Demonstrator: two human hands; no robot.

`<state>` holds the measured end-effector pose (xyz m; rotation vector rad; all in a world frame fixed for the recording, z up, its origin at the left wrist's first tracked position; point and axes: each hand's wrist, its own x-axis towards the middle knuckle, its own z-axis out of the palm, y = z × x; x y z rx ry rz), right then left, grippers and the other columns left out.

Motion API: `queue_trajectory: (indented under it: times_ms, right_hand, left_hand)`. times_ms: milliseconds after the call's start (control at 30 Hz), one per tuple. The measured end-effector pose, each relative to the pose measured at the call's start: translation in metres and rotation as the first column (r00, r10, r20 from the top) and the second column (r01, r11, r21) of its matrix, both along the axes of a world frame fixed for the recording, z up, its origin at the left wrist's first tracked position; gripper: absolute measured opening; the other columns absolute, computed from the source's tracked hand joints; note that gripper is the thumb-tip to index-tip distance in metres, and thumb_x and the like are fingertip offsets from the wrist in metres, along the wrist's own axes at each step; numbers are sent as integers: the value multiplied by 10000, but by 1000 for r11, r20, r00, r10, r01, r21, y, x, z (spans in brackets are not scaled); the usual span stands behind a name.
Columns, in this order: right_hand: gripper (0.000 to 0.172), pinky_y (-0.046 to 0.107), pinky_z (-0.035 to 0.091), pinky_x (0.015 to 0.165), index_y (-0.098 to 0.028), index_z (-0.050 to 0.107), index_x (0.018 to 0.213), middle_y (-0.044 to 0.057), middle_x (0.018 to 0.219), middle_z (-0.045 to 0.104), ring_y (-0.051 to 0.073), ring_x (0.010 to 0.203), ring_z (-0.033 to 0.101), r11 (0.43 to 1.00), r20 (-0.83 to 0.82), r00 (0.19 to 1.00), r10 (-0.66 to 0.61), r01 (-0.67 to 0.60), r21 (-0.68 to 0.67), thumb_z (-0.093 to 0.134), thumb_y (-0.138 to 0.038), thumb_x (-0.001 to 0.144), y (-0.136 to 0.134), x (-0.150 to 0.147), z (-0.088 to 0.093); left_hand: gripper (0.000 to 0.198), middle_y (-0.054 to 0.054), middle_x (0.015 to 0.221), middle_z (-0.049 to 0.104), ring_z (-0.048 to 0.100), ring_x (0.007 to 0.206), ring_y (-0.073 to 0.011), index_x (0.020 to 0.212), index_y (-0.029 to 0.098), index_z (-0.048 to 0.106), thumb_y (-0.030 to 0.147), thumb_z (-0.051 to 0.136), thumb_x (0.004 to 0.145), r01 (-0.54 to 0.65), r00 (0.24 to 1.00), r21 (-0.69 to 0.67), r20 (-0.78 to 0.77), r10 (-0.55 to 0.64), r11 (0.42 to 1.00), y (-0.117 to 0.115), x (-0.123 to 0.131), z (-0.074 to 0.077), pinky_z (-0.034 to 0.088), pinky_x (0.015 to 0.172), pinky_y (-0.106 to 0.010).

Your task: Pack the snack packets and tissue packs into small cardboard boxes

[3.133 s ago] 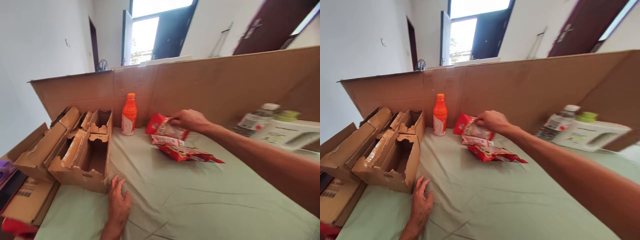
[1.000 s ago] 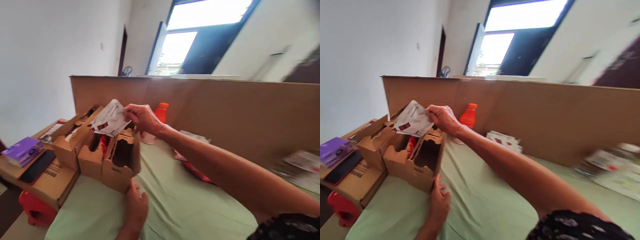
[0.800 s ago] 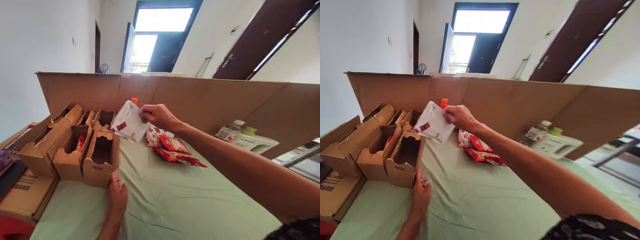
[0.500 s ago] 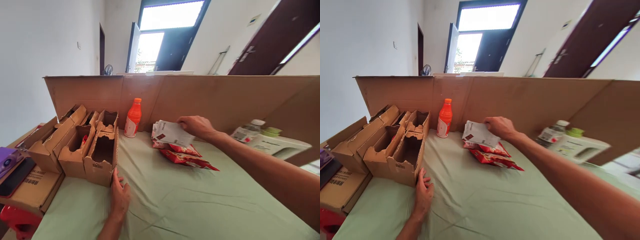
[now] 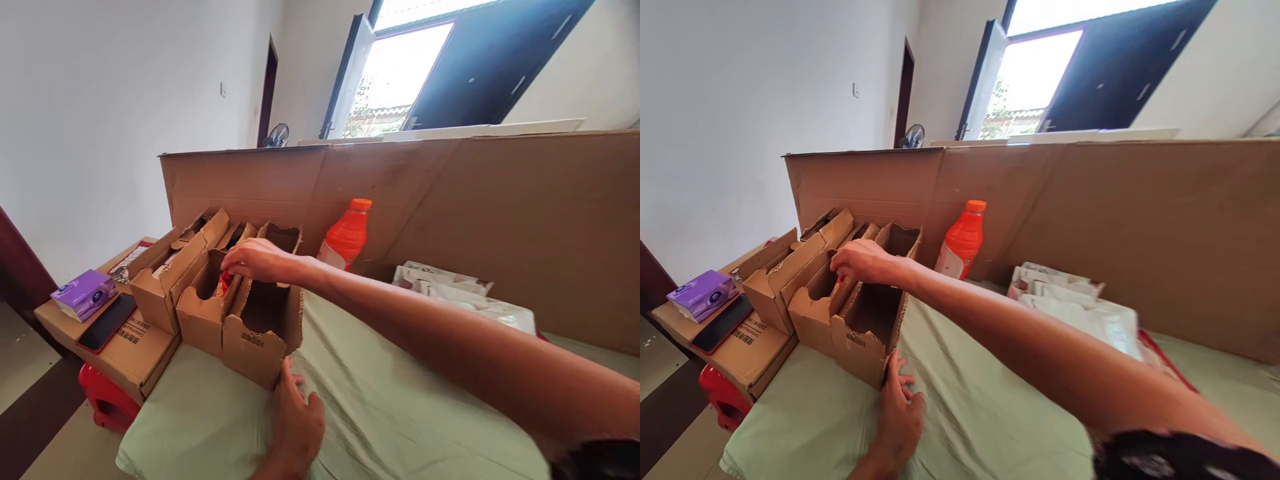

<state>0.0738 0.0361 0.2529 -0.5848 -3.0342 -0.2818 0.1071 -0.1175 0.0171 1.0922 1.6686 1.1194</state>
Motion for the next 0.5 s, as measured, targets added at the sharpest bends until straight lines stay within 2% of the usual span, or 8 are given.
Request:
queue_trajectory:
  times_ms: [100,200,300,367,500]
  right_hand:
    - [352,276,486,811,-270,790,1126,71,1143,782,237,1090,710,1000,217,976,6,-11,23,641,-132,838,9,-49,-7]
    - [334,280,502,746,-234,819,1002,98,1050,799,253,1009,738,999,322,947,-11,-1,38,674,-70,749,22,-72,-26]
    - [288,275,510,741,-203,822,940,122,1037,799,244,999,743,998,360,933,-33,9,67,627,-62,783,27,-80,-43]
    - [277,278,511,753,-184,819,948,144,1054,793,248,1012,741,996,345,938,-42,11,91,602,-71,818,27,-81,-47]
    - [289,318,505,789,-146,805,1017,191,1042,783,284,1021,737,987,250,966,-67,28,156,544,-111,898,23,-73,-36]
  left_hand:
    - [706,-140,1282,627,601,1097,-202,1515,97,381,57,494,819,13,1000,-22,6,-13,1000,-1,0,1,439,965,-270]
    - [696,-159,1289,625,591,1127,-228,1494,76,414,45,504,805,25,1000,-37,11,-24,999,-1,-2,3,437,976,-288]
    - [675,-166,1268,643,595,1152,-258,1474,75,445,68,527,804,32,999,-49,14,-31,998,-2,-3,3,426,994,-324]
    - [656,-171,1259,653,603,1149,-275,1457,77,464,92,537,806,32,999,-52,15,-31,998,-3,-3,2,418,1006,-352]
    - [625,-182,1262,656,608,1145,-283,1428,67,486,99,523,806,18,1000,-35,13,-17,999,-3,-1,-1,418,1013,-366]
